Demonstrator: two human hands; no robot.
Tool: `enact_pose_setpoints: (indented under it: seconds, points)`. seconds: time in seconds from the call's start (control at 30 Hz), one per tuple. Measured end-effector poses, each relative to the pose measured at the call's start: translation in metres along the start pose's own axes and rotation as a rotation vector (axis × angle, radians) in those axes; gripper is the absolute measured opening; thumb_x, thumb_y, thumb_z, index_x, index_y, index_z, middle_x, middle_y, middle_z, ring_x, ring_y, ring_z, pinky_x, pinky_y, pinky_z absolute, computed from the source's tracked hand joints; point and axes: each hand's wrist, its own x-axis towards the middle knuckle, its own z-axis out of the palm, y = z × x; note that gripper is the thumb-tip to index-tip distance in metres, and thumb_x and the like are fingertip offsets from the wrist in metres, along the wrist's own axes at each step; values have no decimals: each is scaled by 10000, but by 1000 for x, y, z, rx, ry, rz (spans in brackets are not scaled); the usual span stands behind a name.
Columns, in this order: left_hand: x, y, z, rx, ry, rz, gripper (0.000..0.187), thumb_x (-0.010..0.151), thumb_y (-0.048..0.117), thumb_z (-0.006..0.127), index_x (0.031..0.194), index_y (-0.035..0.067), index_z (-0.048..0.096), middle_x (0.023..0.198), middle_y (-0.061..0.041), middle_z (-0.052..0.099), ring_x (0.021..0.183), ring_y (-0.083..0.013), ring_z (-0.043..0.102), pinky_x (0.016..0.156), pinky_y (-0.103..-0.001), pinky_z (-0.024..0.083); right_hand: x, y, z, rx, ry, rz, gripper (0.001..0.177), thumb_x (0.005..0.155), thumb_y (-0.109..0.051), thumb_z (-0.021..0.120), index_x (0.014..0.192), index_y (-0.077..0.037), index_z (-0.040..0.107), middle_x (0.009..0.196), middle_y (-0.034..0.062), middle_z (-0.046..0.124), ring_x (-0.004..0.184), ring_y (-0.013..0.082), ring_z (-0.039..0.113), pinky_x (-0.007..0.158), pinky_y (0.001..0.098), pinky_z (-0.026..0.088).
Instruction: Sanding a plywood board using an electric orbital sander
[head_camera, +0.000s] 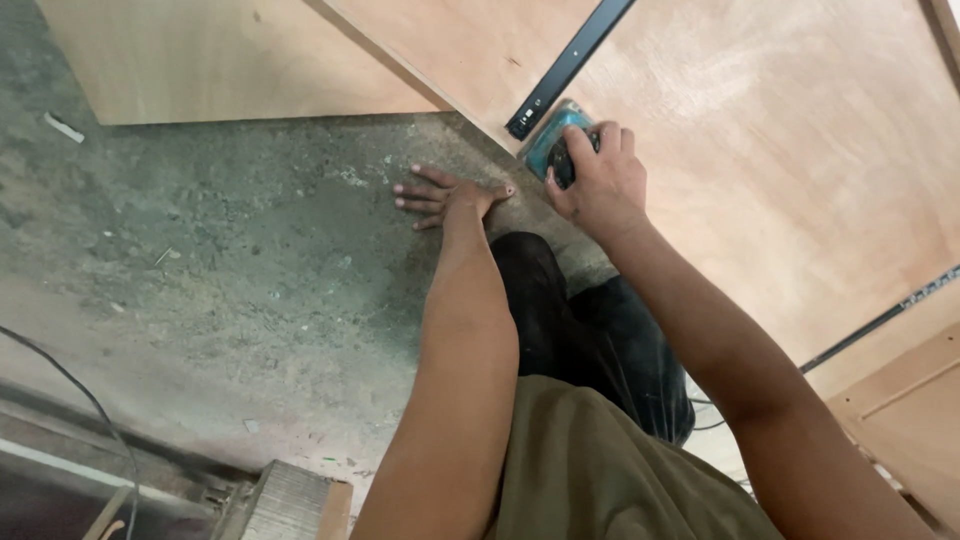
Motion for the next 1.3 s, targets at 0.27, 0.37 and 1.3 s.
enact_pose_setpoints:
  seconds: [0.27,0.37,1.3]
  points:
    - [-2,6,-6,30,-35,-54,1716,655,702,897,1433,35,-479,1449,-344,-533,1401,-545,-437,1179,-742,-85,41,47,-18,47,-365,141,571,933,-462,696,1403,-185,528,1250,183,505,1102,311,501,715,420,583]
    - [0,5,-4,-10,-4,-60,1713,647,668,922,1468,61,-454,1448,-335,-536,1407,-524,-443,1180,-733,-86,62,76,-24,3,-358,144,578,926,-451,740,1394,-177,542,1243,161,482,1104,291,484,726,415,567]
    - [5,10,-4,21,-34,-75,1717,641,707,895,1444,56,-477,1457,-336,-531,1404,-524,-444,1176,-739,-88,116,157,-32,-91,-67,-99,563,860,-354,845,1349,-138,671,1254,190,602,1082,415,567,560,580,544]
